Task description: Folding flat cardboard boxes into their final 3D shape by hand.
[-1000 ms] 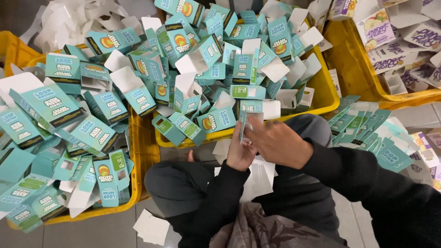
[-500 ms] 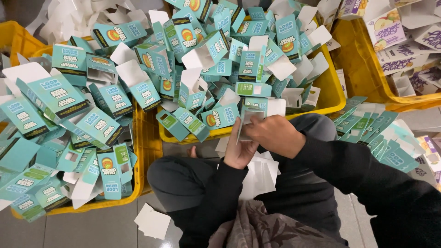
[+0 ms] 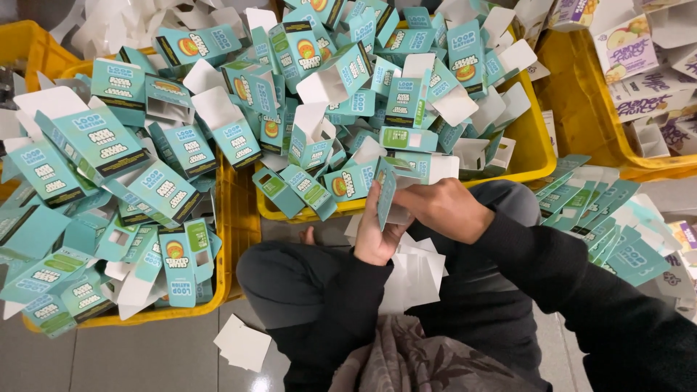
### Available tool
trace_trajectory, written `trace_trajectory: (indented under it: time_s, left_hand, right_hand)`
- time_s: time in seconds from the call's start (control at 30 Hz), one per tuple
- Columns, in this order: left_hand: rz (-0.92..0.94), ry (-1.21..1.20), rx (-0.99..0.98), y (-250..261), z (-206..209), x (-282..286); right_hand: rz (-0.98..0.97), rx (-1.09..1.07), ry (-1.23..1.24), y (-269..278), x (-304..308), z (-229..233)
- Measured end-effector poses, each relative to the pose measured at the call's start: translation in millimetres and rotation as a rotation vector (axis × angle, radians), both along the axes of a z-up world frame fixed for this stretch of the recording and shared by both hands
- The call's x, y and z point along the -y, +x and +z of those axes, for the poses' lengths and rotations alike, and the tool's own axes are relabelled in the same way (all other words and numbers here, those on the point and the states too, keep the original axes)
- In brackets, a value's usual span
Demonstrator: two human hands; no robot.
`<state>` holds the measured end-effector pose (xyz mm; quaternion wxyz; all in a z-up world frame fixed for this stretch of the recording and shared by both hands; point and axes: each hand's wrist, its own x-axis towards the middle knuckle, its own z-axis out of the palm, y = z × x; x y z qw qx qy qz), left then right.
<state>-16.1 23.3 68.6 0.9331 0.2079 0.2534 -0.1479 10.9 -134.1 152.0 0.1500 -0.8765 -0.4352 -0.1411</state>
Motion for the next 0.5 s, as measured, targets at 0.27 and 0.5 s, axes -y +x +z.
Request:
trace_trajectory:
  time_s: [0.27, 0.5]
  left_hand:
    - [-0.006, 0.038, -0.06, -2.5, 1.0, 3.5]
    - [0.049, 0.307, 0.022, -12.9, -3.3, -7.5]
  right_hand:
    - [-0.164, -0.067, 0.061, -8.7, -6.5, -33.1]
    - [-0.165, -0.244, 0.109, -44.9, -17.1, -22.3]
